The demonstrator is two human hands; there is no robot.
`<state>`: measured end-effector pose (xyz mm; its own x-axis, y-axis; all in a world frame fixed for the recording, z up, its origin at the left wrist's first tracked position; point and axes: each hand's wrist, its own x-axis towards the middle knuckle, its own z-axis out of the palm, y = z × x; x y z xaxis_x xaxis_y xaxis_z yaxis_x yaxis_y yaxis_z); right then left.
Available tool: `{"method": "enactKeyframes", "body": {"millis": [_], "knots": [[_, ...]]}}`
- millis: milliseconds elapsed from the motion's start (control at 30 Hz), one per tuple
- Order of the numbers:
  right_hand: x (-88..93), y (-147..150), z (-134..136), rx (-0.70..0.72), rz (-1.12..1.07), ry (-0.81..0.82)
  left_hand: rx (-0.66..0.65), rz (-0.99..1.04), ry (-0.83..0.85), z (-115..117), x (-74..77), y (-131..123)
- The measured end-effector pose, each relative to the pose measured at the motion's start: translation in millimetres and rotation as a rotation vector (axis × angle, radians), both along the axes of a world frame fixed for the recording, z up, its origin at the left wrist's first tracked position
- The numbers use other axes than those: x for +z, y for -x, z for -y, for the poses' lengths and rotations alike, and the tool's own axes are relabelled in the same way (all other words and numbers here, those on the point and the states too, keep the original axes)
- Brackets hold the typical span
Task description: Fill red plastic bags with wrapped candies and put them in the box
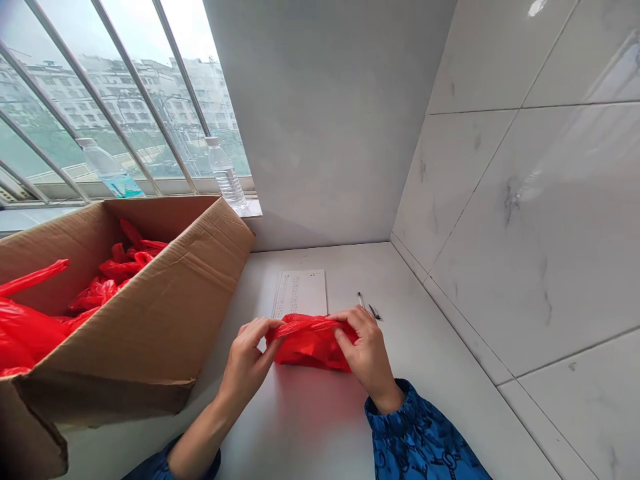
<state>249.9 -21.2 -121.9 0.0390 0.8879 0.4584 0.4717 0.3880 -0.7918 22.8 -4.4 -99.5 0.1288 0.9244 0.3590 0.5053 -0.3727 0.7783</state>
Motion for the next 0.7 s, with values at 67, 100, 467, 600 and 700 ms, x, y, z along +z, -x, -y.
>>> {"method": "enactKeyframes", "body": {"millis": [67,100,467,600,700], "knots": [[-1.6,-4,1,-0.026,-0.186,0.090,0.038,0.096,0.025,0,-1.6,1],[-2.4,-6,1,-0.036,-0.281,0.131,0.059,0.147,0.039,0,-2.4,3],[29.7,5,26,-0.315,-0.352,-0.352,0.058,0.366,0.092,13,28.0,7],[55.1,28,41,0.037,-0.047,-0.606,-0.008,0.348,0.011,28,44.2,3],[57.8,48,32,0.259,0.235,-0.415,-0.070,0.401,0.036,37,51.5,3]]}}
